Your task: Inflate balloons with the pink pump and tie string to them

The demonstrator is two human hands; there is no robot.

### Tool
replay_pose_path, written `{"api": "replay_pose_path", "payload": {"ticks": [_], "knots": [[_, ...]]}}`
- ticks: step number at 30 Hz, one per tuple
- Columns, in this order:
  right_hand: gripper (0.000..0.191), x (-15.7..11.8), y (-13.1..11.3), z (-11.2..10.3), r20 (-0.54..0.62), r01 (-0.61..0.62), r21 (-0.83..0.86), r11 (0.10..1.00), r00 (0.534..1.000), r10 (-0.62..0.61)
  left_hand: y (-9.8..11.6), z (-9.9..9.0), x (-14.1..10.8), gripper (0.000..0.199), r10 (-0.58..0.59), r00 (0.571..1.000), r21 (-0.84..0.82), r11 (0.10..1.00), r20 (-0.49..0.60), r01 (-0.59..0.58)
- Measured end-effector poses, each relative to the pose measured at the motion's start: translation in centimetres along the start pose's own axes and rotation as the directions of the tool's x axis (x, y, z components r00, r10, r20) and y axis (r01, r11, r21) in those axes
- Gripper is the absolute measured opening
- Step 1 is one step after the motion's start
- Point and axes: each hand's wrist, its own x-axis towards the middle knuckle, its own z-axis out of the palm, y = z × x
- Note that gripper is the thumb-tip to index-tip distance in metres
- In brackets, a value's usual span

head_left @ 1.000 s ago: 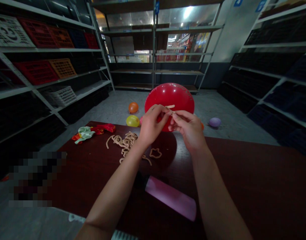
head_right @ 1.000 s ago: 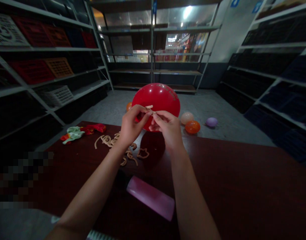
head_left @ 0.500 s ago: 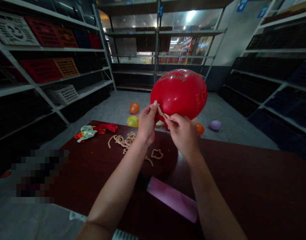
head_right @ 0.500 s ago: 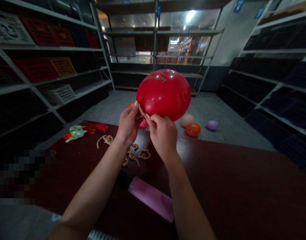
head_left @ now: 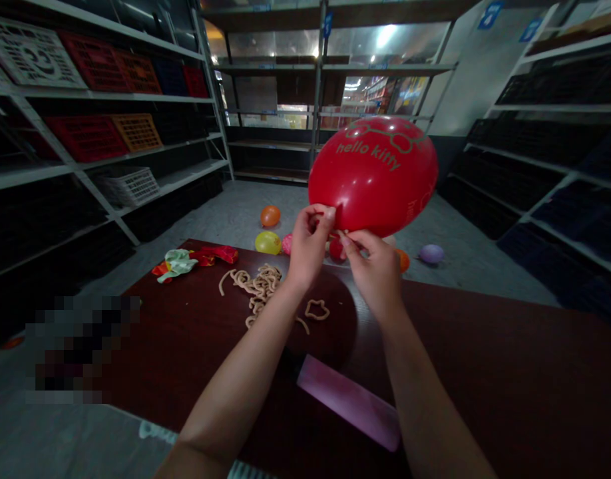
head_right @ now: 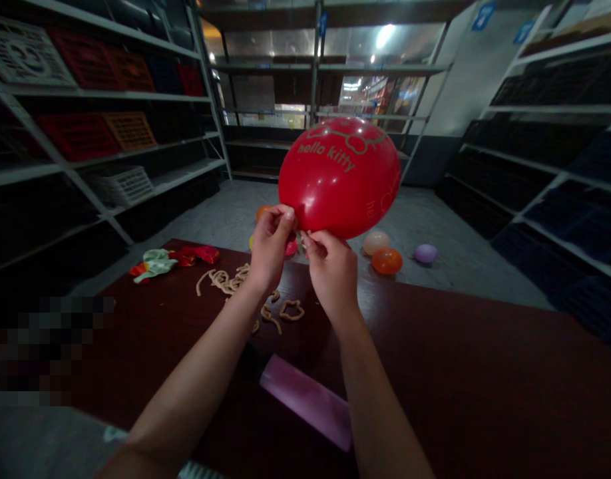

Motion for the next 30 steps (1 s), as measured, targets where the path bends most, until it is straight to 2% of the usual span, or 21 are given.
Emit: {"api": "replay_pose_path", "payload": {"ticks": [5, 13, 18, 22, 30], "knots": [[0.022, 0.2, 0.4, 0.2, 0.004, -0.094, 0.23, 0.969, 0.995, 0.095, 0.2, -0.3, -0.2, 0.015, 0.108, 0.991, 0.167, 0.979, 0.082, -0.121], [0.026, 0.1, 0.8, 0.4, 0.064, -0.113, 0.273, 0.955, 0.993, 0.1, 0.5, -1.2, 0.4, 0.014, 0.062, 0.984, 0.191, 0.977, 0.17, -0.095], [0.025, 0.0, 0.9, 0.5, 0.078, -0.096, 0.201, 0.975, 0.994, 0.081, 0.3, -1.4, 0.5, 0.027, -0.035, 0.997, 0.077, 0.997, 0.064, 0.03], [0.023, -0.3, 0.7, 0.8, 0.136, -0.101, 0.129, 0.987, 0.987, 0.083, -0.2, -2.0, 1.0, 0.035, -0.156, 0.988, -0.029, 0.987, -0.006, 0.156], [0.028, -0.7, 0.1, 1.3, 0.218, -0.061, 0.045, 0.997, 0.975, 0.05, -1.4, -3.2, 1.9, 0.037, -0.291, 0.952, -0.351, 0.905, -0.094, 0.242]]}}
